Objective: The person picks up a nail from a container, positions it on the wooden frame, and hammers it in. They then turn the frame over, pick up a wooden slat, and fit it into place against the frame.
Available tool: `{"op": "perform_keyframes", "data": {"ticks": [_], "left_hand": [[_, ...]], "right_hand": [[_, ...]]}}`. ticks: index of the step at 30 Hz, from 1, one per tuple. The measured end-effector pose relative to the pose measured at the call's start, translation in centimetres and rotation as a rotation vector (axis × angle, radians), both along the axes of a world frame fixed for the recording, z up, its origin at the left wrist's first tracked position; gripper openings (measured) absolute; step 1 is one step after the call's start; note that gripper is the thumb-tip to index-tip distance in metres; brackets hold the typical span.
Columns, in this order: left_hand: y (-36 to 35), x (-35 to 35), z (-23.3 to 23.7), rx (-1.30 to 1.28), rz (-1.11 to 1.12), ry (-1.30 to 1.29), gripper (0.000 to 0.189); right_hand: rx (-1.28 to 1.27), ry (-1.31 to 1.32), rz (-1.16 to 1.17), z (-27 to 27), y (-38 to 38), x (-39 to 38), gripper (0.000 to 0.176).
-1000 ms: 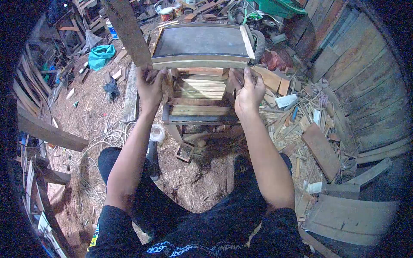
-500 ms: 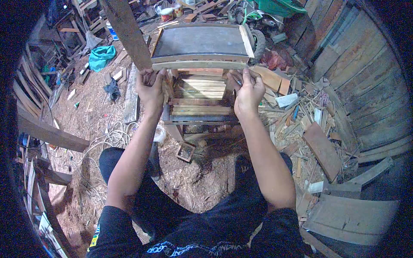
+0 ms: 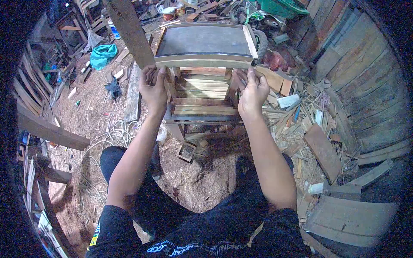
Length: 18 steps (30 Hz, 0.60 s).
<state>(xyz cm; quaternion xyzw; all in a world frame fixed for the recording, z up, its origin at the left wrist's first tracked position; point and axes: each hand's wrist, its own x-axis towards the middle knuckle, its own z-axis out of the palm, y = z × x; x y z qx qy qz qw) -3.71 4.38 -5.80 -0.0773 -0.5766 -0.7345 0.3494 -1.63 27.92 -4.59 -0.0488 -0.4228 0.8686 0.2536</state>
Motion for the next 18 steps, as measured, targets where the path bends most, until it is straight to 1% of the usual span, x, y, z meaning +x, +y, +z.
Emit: {"op": "perform_keyframes", "data": {"ticks": [1,5,7,14,16,18], "left_hand": [[-0.1,-0.1,-0.1,0.03,-0.038,0.012,0.027],[-0.4,-0.4,-0.4,0.007,-0.041,-0.008,0.027],[-0.5,-0.5,-0.4,-0.004,-0.026,-0.008,0.027],[-0.5,-0.2,0.0,-0.014,-0.025,-0.014,0.028],[-0.5,0.2,0.5,-0.159,0.076,-0.019,0.022],[-0.4,0.2,0.4,-0.139,0.067,-0.022,0.023]], "right_hand": [[-0.006,-0.003,0.003,0.1,0.0,0.0,0.011],[0.008,-0.005,-0.002,0.1,-0.1,0.0,0.012],[0.118,-0.096,-0.044,-0.2,0.2,0.0,0.013],[0.138,-0.042,-0.057,-0.6,0.3,-0.5,0.015],[0.109,-0.05,-0.039,-0.3,0.2,-0.3,0.016],[0.114,-0.043,-0.03,-0.2,0.3,-0.3,0.016]]}}
